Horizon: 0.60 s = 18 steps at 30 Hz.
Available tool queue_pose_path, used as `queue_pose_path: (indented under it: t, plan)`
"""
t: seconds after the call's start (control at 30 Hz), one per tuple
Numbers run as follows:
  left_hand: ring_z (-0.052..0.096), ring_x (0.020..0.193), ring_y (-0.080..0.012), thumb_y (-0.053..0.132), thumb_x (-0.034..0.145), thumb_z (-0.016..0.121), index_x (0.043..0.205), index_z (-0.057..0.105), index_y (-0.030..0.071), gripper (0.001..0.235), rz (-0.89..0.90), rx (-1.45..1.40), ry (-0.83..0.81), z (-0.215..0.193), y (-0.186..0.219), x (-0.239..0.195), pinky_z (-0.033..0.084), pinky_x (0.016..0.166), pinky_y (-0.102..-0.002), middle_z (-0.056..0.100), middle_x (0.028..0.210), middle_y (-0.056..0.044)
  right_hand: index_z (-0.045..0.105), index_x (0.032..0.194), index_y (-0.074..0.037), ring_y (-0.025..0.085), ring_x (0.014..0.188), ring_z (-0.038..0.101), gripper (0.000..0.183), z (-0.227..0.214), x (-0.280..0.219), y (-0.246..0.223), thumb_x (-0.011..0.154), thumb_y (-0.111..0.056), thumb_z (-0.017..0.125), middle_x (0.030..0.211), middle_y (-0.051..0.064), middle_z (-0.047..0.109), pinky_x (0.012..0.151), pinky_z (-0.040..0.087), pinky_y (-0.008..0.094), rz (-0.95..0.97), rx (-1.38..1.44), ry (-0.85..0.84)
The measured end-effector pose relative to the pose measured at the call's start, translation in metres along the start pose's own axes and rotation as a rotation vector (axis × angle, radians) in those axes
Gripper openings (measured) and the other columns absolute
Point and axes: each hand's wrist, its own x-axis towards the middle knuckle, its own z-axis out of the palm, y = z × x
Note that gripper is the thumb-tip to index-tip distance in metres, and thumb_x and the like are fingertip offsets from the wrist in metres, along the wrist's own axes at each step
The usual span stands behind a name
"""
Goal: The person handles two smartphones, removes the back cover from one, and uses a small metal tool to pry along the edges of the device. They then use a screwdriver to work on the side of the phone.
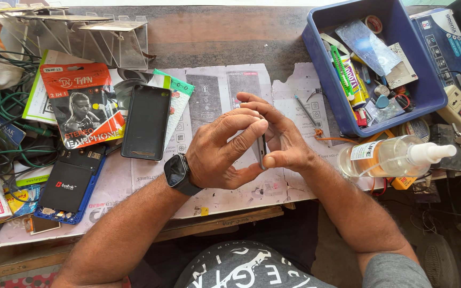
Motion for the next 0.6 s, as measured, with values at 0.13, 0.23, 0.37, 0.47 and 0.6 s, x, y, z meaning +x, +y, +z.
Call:
queue_pose_path:
  t: [0.13, 0.23, 0.37, 0.47, 0.6]
  plan:
    - [0.063, 0.128, -0.0343, 0.024, 0.086, 0.090, 0.143, 0.050, 0.004, 0.072, 0.014, -0.008, -0.009, -0.0020, -0.0011, -0.0003, 0.063, 0.103, -0.042, 0.055, 0.132, -0.013, 0.048, 0.151, -0.007, 0.037, 0.161, 0.031, 0.106, -0.0010, 0.0001, 0.0040, 0.070, -0.055, 0.094, 0.169, 0.021, 0.029, 0.137, 0.026, 0.056, -0.011, 0.006, -0.015]
    - [0.062, 0.128, -0.0358, 0.025, 0.086, 0.089, 0.143, 0.049, 0.002, 0.073, 0.027, 0.001, 0.010, -0.0002, -0.0008, 0.0004, 0.062, 0.105, -0.044, 0.055, 0.132, -0.015, 0.049, 0.151, -0.007, 0.038, 0.159, 0.033, 0.104, -0.0015, -0.0005, 0.0050, 0.070, -0.054, 0.094, 0.169, 0.021, 0.030, 0.137, 0.027, 0.057, -0.014, 0.030, -0.026]
    - [0.063, 0.127, -0.0370, 0.023, 0.086, 0.087, 0.141, 0.048, 0.000, 0.071, 0.043, 0.027, 0.015, 0.0020, -0.0022, 0.0007, 0.063, 0.103, -0.045, 0.055, 0.132, -0.018, 0.049, 0.150, -0.008, 0.039, 0.158, 0.034, 0.103, -0.0012, -0.0003, 0.0063, 0.070, -0.053, 0.095, 0.167, 0.022, 0.030, 0.136, 0.027, 0.058, -0.016, 0.051, -0.010]
    - [0.063, 0.127, -0.0370, 0.022, 0.087, 0.087, 0.142, 0.048, 0.000, 0.071, 0.048, 0.018, 0.018, 0.0048, -0.0034, -0.0002, 0.064, 0.102, -0.043, 0.054, 0.132, -0.018, 0.050, 0.150, -0.009, 0.040, 0.158, 0.034, 0.103, -0.0012, -0.0014, 0.0076, 0.069, -0.054, 0.094, 0.166, 0.022, 0.032, 0.136, 0.028, 0.059, -0.018, 0.040, 0.002]
    - [0.064, 0.126, -0.0369, 0.022, 0.087, 0.087, 0.142, 0.049, -0.001, 0.071, 0.061, 0.024, 0.020, 0.0059, -0.0041, -0.0007, 0.064, 0.102, -0.043, 0.054, 0.133, -0.018, 0.051, 0.149, -0.009, 0.041, 0.157, 0.035, 0.102, -0.0019, -0.0030, 0.0076, 0.069, -0.056, 0.093, 0.165, 0.023, 0.033, 0.135, 0.029, 0.060, -0.007, 0.023, -0.001]
